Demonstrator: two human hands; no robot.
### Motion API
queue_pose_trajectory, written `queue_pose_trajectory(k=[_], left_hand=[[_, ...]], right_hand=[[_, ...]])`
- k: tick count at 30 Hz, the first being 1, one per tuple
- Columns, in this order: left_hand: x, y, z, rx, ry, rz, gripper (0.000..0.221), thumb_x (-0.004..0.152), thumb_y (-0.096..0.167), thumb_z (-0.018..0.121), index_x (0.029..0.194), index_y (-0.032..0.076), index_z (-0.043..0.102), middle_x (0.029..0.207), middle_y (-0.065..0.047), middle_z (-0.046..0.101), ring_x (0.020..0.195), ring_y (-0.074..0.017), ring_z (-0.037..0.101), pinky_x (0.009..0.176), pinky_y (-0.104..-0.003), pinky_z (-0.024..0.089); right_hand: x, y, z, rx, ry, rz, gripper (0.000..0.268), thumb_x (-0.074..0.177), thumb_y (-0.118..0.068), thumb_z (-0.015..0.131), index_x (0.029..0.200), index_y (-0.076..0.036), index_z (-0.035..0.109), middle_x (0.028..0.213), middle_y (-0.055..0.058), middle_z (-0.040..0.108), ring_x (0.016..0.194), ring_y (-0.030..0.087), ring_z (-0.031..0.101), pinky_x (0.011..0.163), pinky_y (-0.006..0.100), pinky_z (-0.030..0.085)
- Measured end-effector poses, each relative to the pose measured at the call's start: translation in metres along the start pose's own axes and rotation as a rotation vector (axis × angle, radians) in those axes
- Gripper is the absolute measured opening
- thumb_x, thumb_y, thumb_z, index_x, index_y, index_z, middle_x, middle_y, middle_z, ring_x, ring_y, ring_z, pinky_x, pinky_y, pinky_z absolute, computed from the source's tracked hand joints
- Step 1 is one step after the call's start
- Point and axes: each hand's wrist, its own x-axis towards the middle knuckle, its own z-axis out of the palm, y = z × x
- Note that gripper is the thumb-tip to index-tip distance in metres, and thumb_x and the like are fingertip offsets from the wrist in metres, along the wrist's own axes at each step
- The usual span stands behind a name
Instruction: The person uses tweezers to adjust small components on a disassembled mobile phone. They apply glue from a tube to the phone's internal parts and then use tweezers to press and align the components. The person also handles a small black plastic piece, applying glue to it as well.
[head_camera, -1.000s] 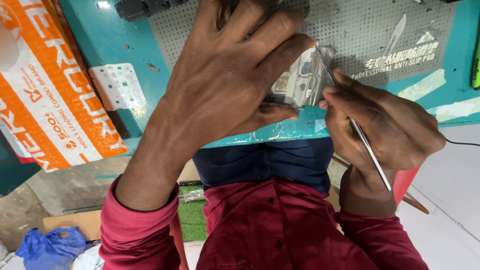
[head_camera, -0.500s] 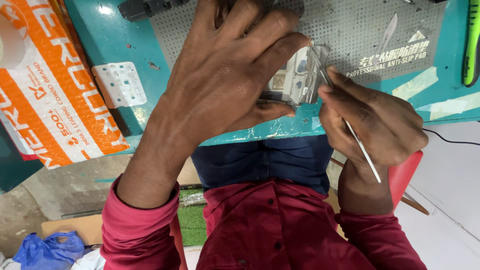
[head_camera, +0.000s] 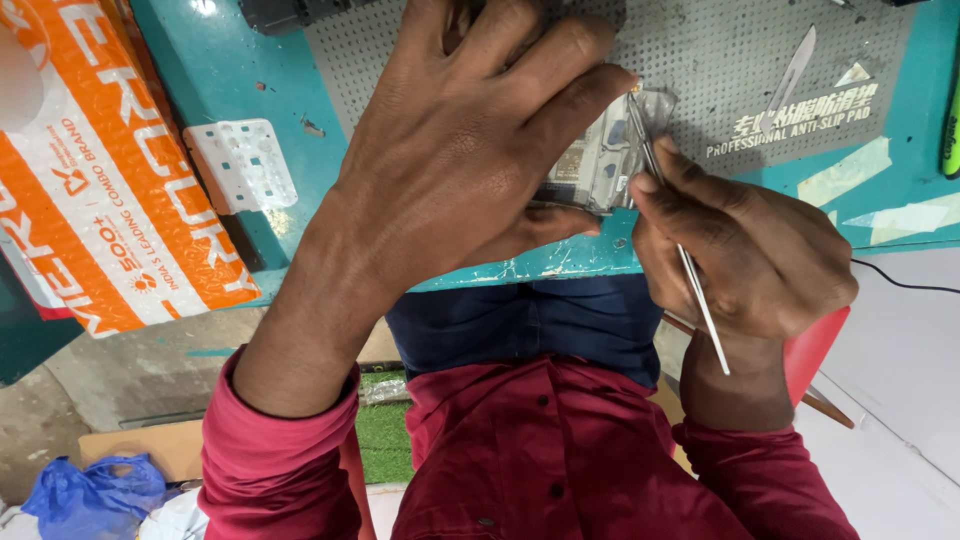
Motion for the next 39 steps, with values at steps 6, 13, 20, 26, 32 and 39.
queue_pose_trajectory(k=[6,13,20,26,32,39], left_hand=[[0.0001,0.0003,-0.0006,-0.003,-0.004,0.004,0.077,0.07,0.051,0.09,0.127,0.004,0.068,0.131,-0.006,0.055,0.129,-0.0277,0.048,0.11,-0.052,0.038],[0.0031,0.0031,-0.0016,0.036,0.03,0.029,0.081,0.065,0.054,0.092,0.126,0.007,0.067,0.13,-0.006,0.057,0.127,-0.0281,0.049,0.108,-0.053,0.037],[0.0004,0.0025,-0.0006,0.021,0.032,0.026,0.08,0.066,0.052,0.093,0.126,0.006,0.067,0.131,-0.007,0.058,0.128,-0.0295,0.049,0.107,-0.053,0.037],[0.0003,0.0019,0.0017,0.036,0.043,0.028,0.08,0.067,0.054,0.092,0.127,0.006,0.068,0.13,-0.007,0.057,0.128,-0.0291,0.049,0.108,-0.053,0.038],[0.0015,0.0019,0.0002,0.055,0.013,0.018,0.082,0.07,0.059,0.093,0.127,0.006,0.069,0.128,-0.007,0.057,0.125,-0.0286,0.05,0.109,-0.053,0.037],[0.0003,0.0016,-0.0003,0.027,0.007,0.017,0.083,0.068,0.057,0.088,0.128,0.005,0.068,0.13,-0.007,0.057,0.125,-0.0285,0.05,0.11,-0.054,0.036]], right_hand=[[0.0064,-0.001,0.0031,0.078,0.037,-0.002,0.011,0.095,0.0,0.088,0.094,-0.005,0.079,0.094,0.008,0.077,0.075,0.017,0.076,0.058,0.027,0.058],[0.0058,-0.0024,0.0021,0.064,0.12,-0.031,0.014,0.09,0.006,0.088,0.095,-0.002,0.078,0.099,0.011,0.078,0.075,0.018,0.076,0.058,0.026,0.057],[0.0073,-0.0048,0.0027,0.059,0.132,-0.039,0.013,0.09,0.005,0.089,0.095,-0.002,0.078,0.099,0.01,0.078,0.074,0.017,0.075,0.057,0.026,0.057],[0.007,-0.0072,-0.0003,0.17,0.076,0.081,0.014,0.092,0.008,0.085,0.1,0.001,0.076,0.099,0.014,0.077,0.08,0.021,0.077,0.063,0.027,0.059],[0.0084,-0.0025,-0.0045,0.387,0.037,0.258,0.016,0.1,0.012,0.079,0.112,0.002,0.075,0.101,0.018,0.076,0.077,0.02,0.077,0.064,0.024,0.06],[0.0087,-0.0046,-0.0034,0.59,0.068,0.37,0.014,0.104,0.017,0.074,0.113,0.006,0.073,0.094,0.021,0.073,0.071,0.019,0.075,0.06,0.023,0.061]])
